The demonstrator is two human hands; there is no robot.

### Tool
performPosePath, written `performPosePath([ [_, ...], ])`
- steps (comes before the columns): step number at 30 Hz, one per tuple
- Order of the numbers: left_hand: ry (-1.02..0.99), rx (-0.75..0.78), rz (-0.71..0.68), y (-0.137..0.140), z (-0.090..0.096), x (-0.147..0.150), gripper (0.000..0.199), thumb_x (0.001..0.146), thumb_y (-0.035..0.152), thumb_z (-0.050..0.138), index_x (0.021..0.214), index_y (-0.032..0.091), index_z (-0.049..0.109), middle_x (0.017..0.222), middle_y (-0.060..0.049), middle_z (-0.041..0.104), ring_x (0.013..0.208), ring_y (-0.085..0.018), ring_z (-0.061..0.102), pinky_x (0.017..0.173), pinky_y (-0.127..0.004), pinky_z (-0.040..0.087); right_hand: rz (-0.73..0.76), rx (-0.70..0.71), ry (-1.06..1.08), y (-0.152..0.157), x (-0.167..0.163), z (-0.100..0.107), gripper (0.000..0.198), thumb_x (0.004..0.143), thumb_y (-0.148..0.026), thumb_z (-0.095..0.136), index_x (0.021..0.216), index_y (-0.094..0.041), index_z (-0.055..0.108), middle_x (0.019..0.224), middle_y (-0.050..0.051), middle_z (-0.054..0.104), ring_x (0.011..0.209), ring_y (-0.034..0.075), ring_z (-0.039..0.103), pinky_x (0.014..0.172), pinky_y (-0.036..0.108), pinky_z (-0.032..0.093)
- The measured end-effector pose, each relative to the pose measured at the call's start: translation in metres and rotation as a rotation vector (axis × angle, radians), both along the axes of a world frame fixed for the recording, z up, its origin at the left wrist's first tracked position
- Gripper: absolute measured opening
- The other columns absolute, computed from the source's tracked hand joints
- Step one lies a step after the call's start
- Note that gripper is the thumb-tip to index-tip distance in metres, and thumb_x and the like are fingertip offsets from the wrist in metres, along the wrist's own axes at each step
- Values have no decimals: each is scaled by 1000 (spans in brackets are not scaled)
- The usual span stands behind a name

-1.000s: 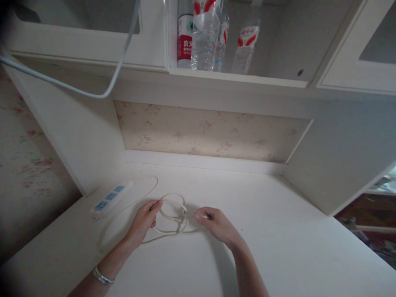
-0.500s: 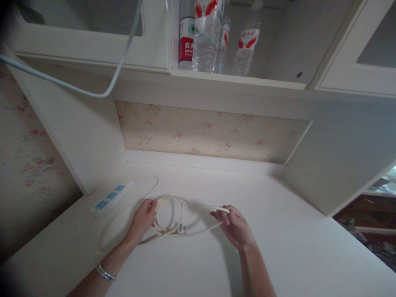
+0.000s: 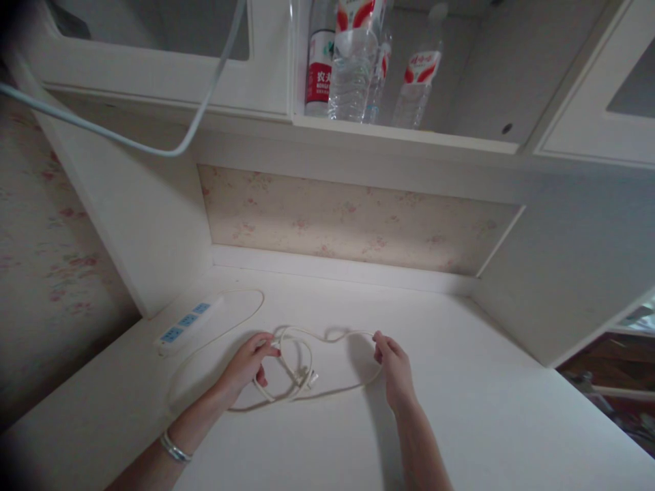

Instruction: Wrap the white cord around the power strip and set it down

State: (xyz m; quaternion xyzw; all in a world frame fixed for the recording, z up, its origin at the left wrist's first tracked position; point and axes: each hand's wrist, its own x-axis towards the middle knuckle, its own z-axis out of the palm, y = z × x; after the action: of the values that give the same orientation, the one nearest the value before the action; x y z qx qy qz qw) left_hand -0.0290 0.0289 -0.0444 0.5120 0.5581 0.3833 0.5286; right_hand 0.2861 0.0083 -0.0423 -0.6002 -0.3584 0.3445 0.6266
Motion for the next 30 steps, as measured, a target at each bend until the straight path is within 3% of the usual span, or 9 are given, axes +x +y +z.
performPosePath([
  [3, -23, -16, -32, -2, -1, 4, 32, 87, 40, 43, 111, 19, 47, 93, -6, 69, 28, -3, 45, 31, -17, 36, -85, -46, -408, 2, -1, -9, 31, 80, -42, 51, 91, -18, 66, 84, 6, 64, 81, 23, 57, 79, 39, 45],
  [7, -25, -5, -50, -2, -4, 5, 38, 86, 44, 42, 110, 17, 49, 94, -8, 69, 29, -3, 45, 30, -17, 36, -125, 160, -963, -5, -30, 11, 39, 81, -19, 43, 116, -22, 60, 113, 11, 58, 107, 28, 48, 95, 49, 34],
  [8, -23, -2, -55, -2, -4, 5, 39, 86, 45, 42, 110, 16, 50, 94, -8, 69, 29, -3, 45, 30, -17, 36, -54, 195, -1044, -8, -43, 21, 43, 81, -15, 41, 121, -23, 56, 115, 11, 58, 108, 27, 48, 95, 48, 35],
  [11, -17, 21, -81, -2, -4, 4, 42, 84, 45, 44, 112, 16, 54, 95, -8, 69, 29, -3, 44, 30, -17, 36, 405, 302, -1218, -13, -89, 52, 53, 81, -5, 39, 130, -26, 47, 124, 8, 54, 109, 21, 49, 93, 35, 41],
  [14, -17, 41, -87, -2, -4, 4, 43, 85, 41, 42, 118, 17, 53, 91, -6, 69, 30, -3, 45, 30, -17, 35, 787, 381, -1497, -10, -127, 66, 47, 85, -10, 45, 127, -30, 49, 128, 4, 53, 106, 20, 51, 89, 33, 42],
  [17, -14, 38, -72, -1, -6, 4, 42, 86, 38, 40, 119, 16, 54, 87, -6, 68, 31, -4, 45, 31, -17, 34, 918, 438, -1736, 1, -146, 63, 27, 91, -19, 46, 114, -23, 59, 109, 5, 64, 95, 20, 54, 80, 33, 44],
  [20, 0, 47, -75, -1, -7, 5, 40, 87, 39, 40, 116, 16, 54, 92, -7, 67, 31, -3, 46, 32, -18, 35, 953, 474, -1835, 14, -146, 61, 21, 92, -21, 45, 105, -19, 62, 98, 6, 66, 89, 19, 56, 76, 30, 43],
  [24, 39, 61, -54, -2, -5, 6, 38, 89, 39, 36, 116, 18, 51, 95, -6, 65, 31, -3, 46, 31, -17, 34, 859, 445, -1742, 31, -126, 85, 19, 93, -23, 44, 96, -20, 63, 97, 5, 66, 89, 16, 58, 75, 25, 41],
  [30, 56, 85, -44, -5, -5, 6, 35, 89, 40, 34, 108, 16, 50, 90, -5, 65, 32, -4, 49, 33, -17, 34, 287, 216, -1188, 60, -69, 140, 37, 94, -42, 36, 82, -18, 62, 72, 4, 66, 65, 14, 60, 60, 23, 40],
])
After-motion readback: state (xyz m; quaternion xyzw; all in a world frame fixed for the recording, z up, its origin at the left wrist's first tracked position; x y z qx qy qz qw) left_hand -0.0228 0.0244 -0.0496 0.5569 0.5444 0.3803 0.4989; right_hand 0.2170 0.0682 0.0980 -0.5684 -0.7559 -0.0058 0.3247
